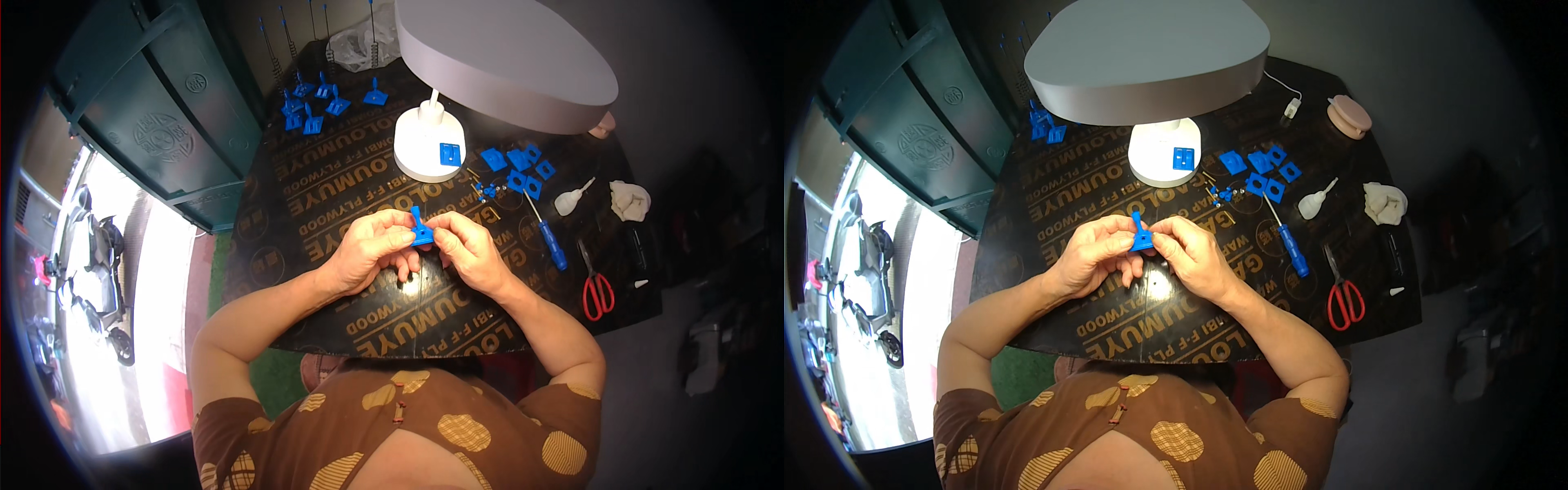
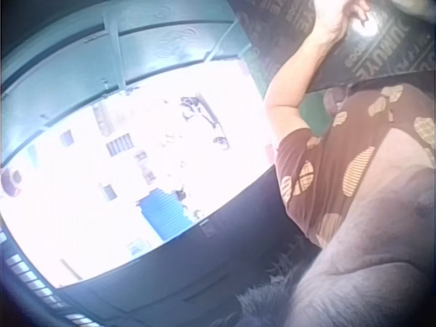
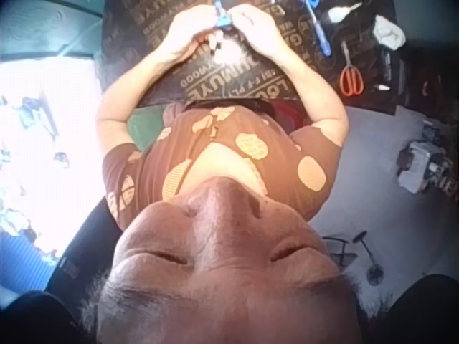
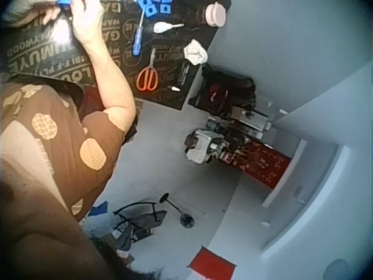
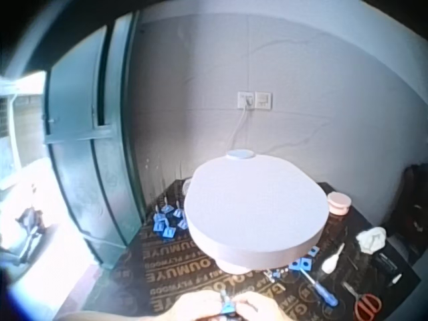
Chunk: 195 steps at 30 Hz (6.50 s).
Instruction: The person assembles small plastic components by hand, fitting the plastic parts together and inserting small pins into them.
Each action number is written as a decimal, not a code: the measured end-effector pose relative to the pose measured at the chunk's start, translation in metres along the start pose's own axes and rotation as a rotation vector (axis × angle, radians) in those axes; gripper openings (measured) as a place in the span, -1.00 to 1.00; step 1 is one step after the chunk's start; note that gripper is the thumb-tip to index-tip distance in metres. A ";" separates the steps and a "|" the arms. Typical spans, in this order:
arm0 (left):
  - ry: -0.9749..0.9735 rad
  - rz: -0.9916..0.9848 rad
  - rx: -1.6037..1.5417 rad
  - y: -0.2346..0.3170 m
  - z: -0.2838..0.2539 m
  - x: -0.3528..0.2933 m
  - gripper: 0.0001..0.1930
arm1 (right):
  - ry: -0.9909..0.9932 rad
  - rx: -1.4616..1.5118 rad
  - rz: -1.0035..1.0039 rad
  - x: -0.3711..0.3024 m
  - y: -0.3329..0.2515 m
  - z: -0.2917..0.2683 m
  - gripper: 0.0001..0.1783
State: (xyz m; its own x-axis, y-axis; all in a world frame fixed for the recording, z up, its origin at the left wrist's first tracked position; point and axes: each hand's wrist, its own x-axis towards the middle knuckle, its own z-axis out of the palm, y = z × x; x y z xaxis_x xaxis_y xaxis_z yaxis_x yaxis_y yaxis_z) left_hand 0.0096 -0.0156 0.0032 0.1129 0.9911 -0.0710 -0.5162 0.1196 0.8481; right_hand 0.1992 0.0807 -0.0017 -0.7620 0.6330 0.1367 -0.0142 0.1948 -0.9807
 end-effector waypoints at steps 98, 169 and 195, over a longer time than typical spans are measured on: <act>0.044 0.029 -0.203 0.004 -0.009 0.008 -0.65 | 0.234 -1.298 0.077 0.003 0.006 -0.066 -0.91; 0.156 0.830 1.283 -0.011 0.011 -0.001 -0.57 | -0.027 -0.540 -0.372 -0.002 -0.005 0.000 -0.85; 0.177 0.809 1.242 -0.015 0.018 -0.007 -0.61 | 0.060 -0.777 -0.539 -0.003 -0.004 0.006 -0.82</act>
State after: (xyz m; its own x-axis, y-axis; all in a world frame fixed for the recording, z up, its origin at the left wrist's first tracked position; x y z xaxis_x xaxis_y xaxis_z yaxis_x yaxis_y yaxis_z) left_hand 0.0313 -0.0257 0.0006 0.0077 0.7676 0.6409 0.6567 -0.4873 0.5756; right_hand 0.1980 0.0732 0.0008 -0.7436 0.3460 0.5722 0.0976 0.9027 -0.4190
